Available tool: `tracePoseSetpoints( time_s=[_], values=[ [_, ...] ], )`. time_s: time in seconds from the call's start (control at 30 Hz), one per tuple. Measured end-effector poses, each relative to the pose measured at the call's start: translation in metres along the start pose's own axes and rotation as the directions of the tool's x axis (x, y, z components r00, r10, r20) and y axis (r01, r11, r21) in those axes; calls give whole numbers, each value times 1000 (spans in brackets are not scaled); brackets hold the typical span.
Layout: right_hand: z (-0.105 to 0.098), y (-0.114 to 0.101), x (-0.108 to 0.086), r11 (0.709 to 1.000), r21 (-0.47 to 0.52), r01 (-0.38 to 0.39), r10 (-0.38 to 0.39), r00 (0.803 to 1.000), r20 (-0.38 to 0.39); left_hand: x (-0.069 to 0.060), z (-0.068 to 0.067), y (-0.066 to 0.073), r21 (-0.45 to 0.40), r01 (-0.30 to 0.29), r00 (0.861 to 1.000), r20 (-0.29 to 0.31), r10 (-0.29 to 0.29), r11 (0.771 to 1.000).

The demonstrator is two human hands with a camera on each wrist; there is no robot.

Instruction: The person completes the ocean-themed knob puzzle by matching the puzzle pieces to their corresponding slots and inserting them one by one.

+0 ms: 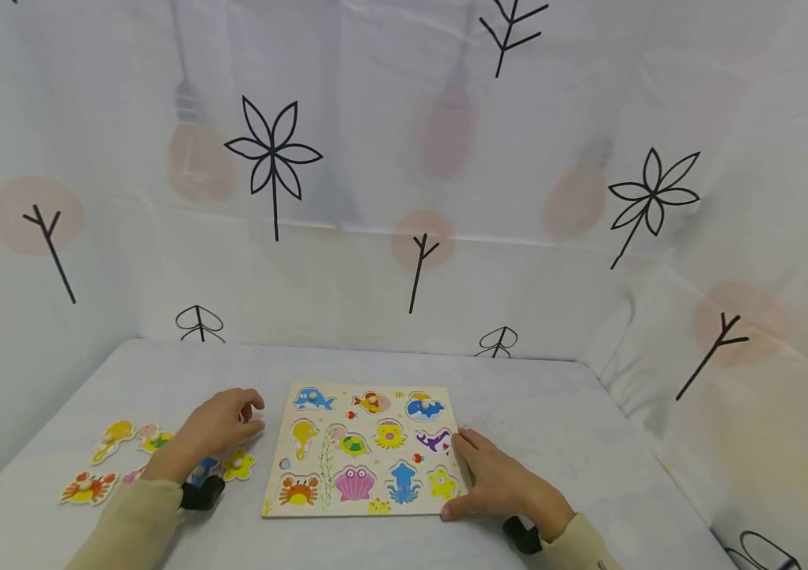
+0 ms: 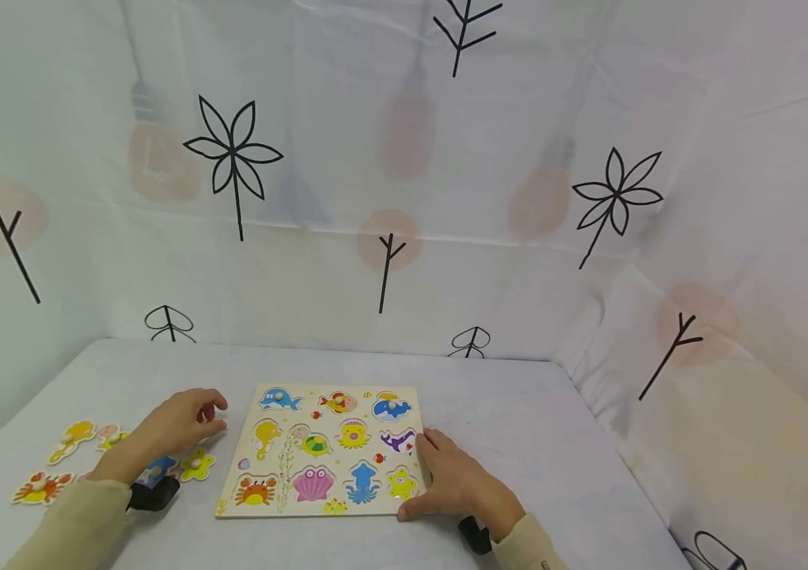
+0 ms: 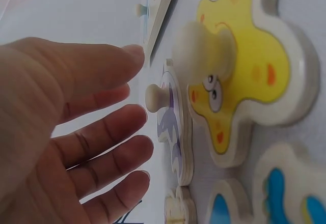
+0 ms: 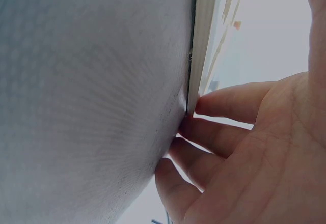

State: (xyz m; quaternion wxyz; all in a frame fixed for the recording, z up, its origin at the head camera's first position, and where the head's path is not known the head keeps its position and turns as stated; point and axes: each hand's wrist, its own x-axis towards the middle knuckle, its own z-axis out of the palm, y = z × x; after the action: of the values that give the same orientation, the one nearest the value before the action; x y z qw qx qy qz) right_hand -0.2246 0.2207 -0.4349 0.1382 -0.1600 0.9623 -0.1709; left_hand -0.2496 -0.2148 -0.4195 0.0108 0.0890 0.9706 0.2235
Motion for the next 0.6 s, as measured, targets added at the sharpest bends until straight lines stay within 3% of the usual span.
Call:
tracePoseSetpoints(
  time_s=[0.33,0.6],
  values=[
    [-1,-1,-2,1000,13,-2,2,1000,3,-3,2,-3,-5,42,999,23,-42,999],
    [-1,-2,-2,1000,12,-6,6,1000,-1,-2,2,-7,5,17,999,30,-17,1000]
  ],
)
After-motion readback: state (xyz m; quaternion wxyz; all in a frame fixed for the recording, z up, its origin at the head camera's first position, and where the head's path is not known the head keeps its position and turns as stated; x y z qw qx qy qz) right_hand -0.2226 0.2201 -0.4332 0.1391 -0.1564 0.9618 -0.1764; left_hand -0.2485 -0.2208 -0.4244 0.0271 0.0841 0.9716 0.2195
